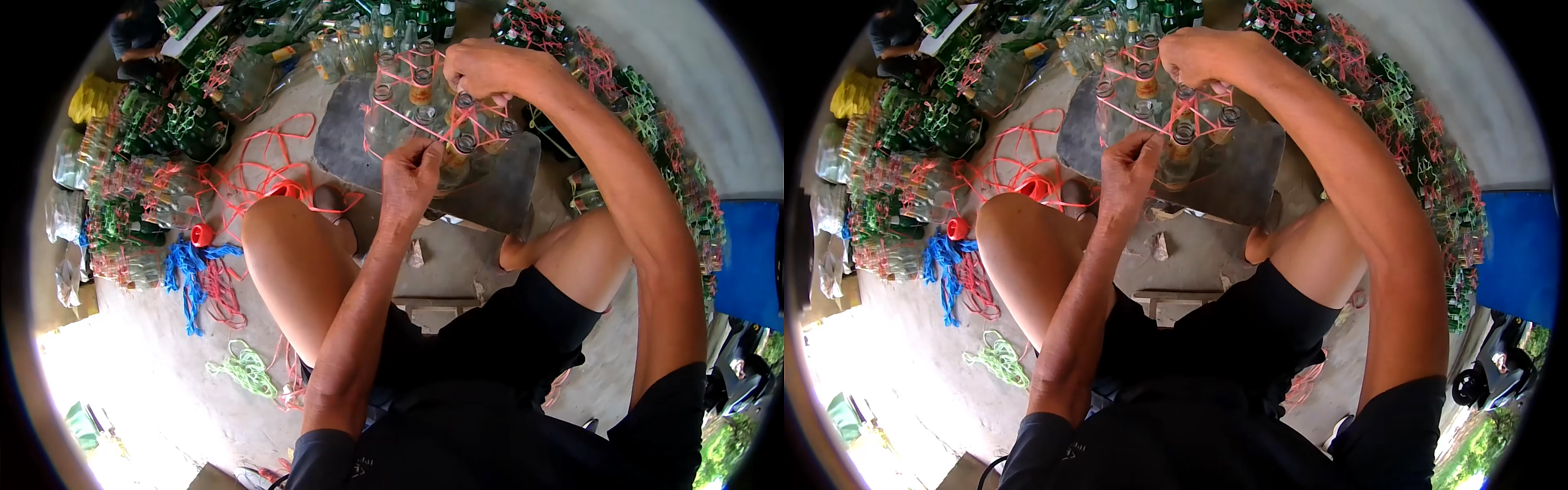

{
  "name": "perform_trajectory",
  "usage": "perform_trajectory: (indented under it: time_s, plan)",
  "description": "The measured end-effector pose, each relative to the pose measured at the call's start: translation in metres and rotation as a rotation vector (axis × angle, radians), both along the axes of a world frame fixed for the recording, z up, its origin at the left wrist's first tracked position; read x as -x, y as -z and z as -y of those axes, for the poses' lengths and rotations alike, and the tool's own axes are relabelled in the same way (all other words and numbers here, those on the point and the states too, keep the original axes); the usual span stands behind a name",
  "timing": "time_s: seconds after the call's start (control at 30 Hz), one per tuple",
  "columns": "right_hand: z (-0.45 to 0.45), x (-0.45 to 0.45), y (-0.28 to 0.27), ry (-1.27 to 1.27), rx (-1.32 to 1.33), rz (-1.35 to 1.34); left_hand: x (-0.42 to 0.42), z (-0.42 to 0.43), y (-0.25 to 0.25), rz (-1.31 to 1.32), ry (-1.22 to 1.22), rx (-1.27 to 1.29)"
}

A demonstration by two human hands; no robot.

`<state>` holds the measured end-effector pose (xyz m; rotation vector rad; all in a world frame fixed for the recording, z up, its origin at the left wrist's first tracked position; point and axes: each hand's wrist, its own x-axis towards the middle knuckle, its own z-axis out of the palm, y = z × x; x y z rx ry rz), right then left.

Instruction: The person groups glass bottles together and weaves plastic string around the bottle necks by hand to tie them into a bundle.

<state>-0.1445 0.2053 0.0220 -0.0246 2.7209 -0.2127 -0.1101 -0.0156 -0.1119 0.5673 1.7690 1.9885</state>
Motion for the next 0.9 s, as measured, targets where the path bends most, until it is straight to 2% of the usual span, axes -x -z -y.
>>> perform_trajectory:
  time_s: [0.13, 0.23, 0.33, 0.43, 0.53, 0.67, 0.77, 0.9]
  plan:
    - [-0.002, -0.005, 0.010, 0.070, 0.056, -0.034, 0.002, 0.014, -0.016, 0.155, 0.073, 0.067]
    - [-0.004, -0.020, 0.012, 0.199, 0.215, -0.066, 0.009, 0.019, -0.021, 0.235, 0.100, 0.106]
    - [-0.021, -0.027, 0.042, -0.062, 0.132, -0.368, 0.021, 0.028, -0.024, 0.427, 0.201, 0.094]
    - [-0.012, -0.045, 0.057, -0.064, 0.066, -0.707, 0.023, 0.034, -0.025, 0.458, 0.226, 0.099]
    - [0.032, -0.081, 0.051, 0.113, 0.095, -0.937, 0.028, 0.040, -0.030, 0.440, 0.226, 0.132]
    - [0.074, -0.114, 0.059, 0.175, 0.228, -0.821, 0.028, 0.049, -0.050, 0.433, 0.230, 0.148]
    - [0.081, -0.120, 0.076, 0.163, 0.251, -0.937, 0.030, 0.051, -0.059, 0.455, 0.258, 0.236]
    - [0.083, -0.120, 0.086, 0.170, 0.317, -0.999, 0.044, 0.059, -0.052, 0.517, 0.319, 0.233]
